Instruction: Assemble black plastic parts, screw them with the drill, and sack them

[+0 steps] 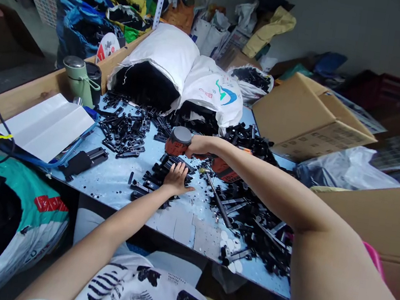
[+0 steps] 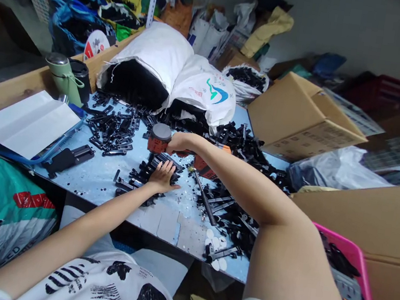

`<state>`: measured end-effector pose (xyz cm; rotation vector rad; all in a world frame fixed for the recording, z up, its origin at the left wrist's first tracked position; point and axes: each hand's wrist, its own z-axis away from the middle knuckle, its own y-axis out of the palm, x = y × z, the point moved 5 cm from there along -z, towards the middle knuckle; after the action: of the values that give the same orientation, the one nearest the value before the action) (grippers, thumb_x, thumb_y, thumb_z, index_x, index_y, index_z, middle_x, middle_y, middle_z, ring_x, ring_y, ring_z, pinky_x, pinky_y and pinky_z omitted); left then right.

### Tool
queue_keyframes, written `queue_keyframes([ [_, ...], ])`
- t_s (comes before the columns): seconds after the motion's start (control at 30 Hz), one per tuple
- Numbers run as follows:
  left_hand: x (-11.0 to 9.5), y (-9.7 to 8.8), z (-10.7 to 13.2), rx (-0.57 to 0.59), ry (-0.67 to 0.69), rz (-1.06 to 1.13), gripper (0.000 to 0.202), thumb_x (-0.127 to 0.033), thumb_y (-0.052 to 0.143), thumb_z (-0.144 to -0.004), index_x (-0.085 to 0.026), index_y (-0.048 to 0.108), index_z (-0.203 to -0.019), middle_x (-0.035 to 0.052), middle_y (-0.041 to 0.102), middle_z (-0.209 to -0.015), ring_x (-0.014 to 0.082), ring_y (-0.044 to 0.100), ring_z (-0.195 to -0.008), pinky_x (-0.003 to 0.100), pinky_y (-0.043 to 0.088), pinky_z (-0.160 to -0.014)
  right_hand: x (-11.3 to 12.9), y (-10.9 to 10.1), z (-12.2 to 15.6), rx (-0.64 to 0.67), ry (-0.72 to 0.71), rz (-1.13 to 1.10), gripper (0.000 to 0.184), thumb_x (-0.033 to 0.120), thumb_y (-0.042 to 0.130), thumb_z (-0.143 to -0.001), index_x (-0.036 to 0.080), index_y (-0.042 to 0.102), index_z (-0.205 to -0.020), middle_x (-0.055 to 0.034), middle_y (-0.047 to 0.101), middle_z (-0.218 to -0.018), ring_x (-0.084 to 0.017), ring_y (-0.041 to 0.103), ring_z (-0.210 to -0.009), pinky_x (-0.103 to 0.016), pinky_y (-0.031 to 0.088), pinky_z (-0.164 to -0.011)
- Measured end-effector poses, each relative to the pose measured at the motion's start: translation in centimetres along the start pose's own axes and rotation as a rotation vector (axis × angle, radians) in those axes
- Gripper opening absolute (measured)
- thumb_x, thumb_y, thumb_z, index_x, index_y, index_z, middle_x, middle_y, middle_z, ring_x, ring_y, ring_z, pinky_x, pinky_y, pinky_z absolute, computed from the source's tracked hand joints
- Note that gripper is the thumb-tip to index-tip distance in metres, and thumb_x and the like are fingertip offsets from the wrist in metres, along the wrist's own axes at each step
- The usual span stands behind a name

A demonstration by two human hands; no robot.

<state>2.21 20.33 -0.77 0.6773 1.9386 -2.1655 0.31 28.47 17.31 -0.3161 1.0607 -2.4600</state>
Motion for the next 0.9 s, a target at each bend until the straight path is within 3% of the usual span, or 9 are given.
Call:
queue_keyframes([
  [0.2,-0.3,-1.1,0.4,0.079,-0.014,-0.016,0.099,-0.079,0.027,-0.075,-0.008,0.023,-0.144,0.0152,0.01,-0.154,0.0293,0.001,-0.142,0.049,0.0,-0.115,1.4,1.2,0.4,0.002,-0.064,0.043,0.019,0.019,0.06,-0.06,0.011,0.062,-0.077,-0.0003,0.054,-0.058,-0.011,0.046,-0.048,-0.023,0.034,-0.044],
  [0.37,0.0,-2.0,5.7,0.011,0.008,0.033,0.1,-0.08,0.023,-0.075,-0.008,0.025,-0.143,0.0171,0.014,-0.153,0.03,0.003,-0.142,0.049,0.004,-0.115,2.5,1.6,3.2,-0.03,-0.089,0.049,0.018,0.024,0.065,-0.059,0.012,0.062,-0.072,-0.0019,0.055,-0.058,-0.014,0.051,-0.052,-0.024,0.038,-0.048],
  [0.5,0.8,-1.3,9.3,-0.043,0.011,0.032,0.098,-0.079,0.022,-0.077,-0.007,0.025,-0.143,0.0176,0.018,-0.152,0.0292,0.007,-0.142,0.048,0.002,-0.115,3.7,2.8,3.7,0.045,-0.101,0.07,0.014,0.026,0.063,-0.061,0.013,0.062,-0.065,-0.0023,0.054,-0.054,-0.016,0.053,-0.054,-0.026,0.04,-0.051],
  [0.73,0.9,-0.9,9.4,0.011,0.091,0.046,0.093,-0.079,0.02,-0.078,-0.013,0.025,-0.144,0.0114,0.019,-0.153,0.0285,0.007,-0.142,0.051,0.002,-0.114,4.7,4.4,3.5,0.04,-0.08,0.071,0.021,0.024,0.063,-0.059,0.012,0.064,-0.076,-0.0022,0.059,-0.059,-0.014,0.054,-0.056,-0.022,0.04,-0.051],
  [0.9,0.8,-1.4,9.6,-0.113,0.103,0.015,0.09,-0.078,0.028,-0.078,-0.013,0.035,-0.139,0.0144,0.03,-0.149,0.0293,0.018,-0.14,0.051,0.006,-0.113,5.5,4.2,5.6,-0.045,-0.124,0.073,0.023,0.025,0.064,-0.059,0.014,0.066,-0.079,-0.0029,0.061,-0.061,-0.016,0.057,-0.062,-0.022,0.041,-0.054],
])
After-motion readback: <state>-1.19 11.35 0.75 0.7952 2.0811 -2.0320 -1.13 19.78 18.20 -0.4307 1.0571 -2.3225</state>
